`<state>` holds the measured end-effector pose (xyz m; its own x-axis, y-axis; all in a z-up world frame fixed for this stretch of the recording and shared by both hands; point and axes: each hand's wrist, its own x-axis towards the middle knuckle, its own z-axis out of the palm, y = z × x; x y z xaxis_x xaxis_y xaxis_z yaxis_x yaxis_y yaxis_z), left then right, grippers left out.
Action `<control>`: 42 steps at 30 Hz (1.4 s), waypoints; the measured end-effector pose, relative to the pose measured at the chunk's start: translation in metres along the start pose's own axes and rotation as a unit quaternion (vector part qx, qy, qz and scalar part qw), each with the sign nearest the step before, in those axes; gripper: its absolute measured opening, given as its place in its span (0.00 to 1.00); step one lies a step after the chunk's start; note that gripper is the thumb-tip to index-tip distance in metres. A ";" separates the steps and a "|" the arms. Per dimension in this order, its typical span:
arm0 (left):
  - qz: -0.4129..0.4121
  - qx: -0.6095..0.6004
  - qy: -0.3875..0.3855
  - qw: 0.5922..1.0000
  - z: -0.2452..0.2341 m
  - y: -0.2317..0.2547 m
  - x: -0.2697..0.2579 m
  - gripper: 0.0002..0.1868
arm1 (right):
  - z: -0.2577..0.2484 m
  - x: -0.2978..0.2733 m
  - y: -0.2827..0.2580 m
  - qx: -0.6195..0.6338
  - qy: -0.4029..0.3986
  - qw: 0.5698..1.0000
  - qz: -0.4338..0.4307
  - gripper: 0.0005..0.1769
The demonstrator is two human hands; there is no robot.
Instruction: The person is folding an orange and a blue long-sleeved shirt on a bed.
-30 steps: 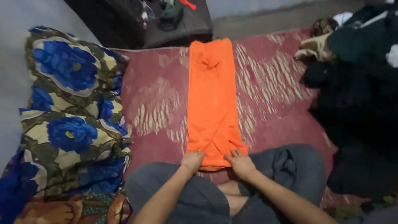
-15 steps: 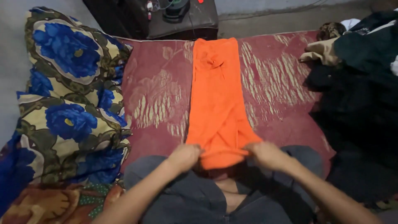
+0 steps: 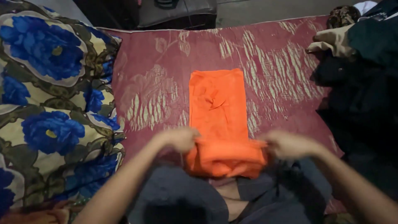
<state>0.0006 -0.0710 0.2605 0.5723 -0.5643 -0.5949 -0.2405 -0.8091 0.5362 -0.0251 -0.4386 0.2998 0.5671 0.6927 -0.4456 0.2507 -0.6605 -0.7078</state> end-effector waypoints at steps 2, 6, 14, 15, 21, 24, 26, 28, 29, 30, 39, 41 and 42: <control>-0.007 -0.001 0.004 1.000 -0.033 -0.034 0.043 0.20 | -0.036 0.047 0.031 0.048 0.010 0.999 0.004 0.23; -0.119 -0.176 0.055 0.976 -0.136 -0.046 0.089 0.26 | -0.123 0.133 0.064 0.176 0.049 0.977 0.109 0.24; -0.291 -0.169 0.421 0.842 -0.066 -0.146 0.196 0.45 | -0.084 0.231 0.169 -0.019 0.420 0.902 0.097 0.26; -0.267 -0.120 0.422 0.858 -0.041 -0.144 0.192 0.41 | -0.060 0.230 0.174 -0.048 0.399 0.909 0.108 0.28; -0.121 0.049 0.457 0.880 0.046 -0.081 0.165 0.45 | 0.043 0.225 0.147 -0.211 0.402 0.886 0.098 0.40; -0.102 0.077 0.405 0.905 0.052 -0.060 0.159 0.47 | 0.068 0.224 0.112 -0.240 0.371 0.892 0.094 0.42; -0.091 0.091 0.356 0.925 0.057 -0.058 0.160 0.48 | 0.079 0.226 0.101 -0.231 0.338 0.907 0.099 0.42; -0.088 0.087 0.296 0.947 0.069 -0.067 0.164 0.47 | 0.091 0.226 0.100 -0.192 0.260 0.938 0.128 0.46; -0.086 0.087 0.294 0.948 0.075 -0.072 0.167 0.47 | 0.095 0.228 0.104 -0.190 0.260 0.938 0.130 0.46; -0.077 0.087 0.317 0.941 0.080 -0.076 0.170 0.47 | 0.098 0.229 0.108 -0.197 0.279 0.931 0.125 0.45; -0.163 0.010 0.376 0.912 0.101 -0.077 0.154 0.46 | 0.128 0.176 0.062 -0.184 0.291 0.937 0.060 0.45; -0.188 -0.031 0.400 0.897 0.112 -0.077 0.149 0.47 | 0.144 0.157 0.057 -0.181 0.256 0.949 0.020 0.46; -0.209 -0.066 0.407 0.887 0.116 -0.075 0.143 0.52 | 0.153 0.151 0.060 -0.222 0.241 0.945 0.007 0.47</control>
<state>0.0093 -0.1105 0.0658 0.9790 0.1289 -0.1579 0.1892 -0.8628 0.4688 -0.0446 -0.3296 0.1058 0.8377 0.5408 -0.0763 0.4835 -0.7994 -0.3567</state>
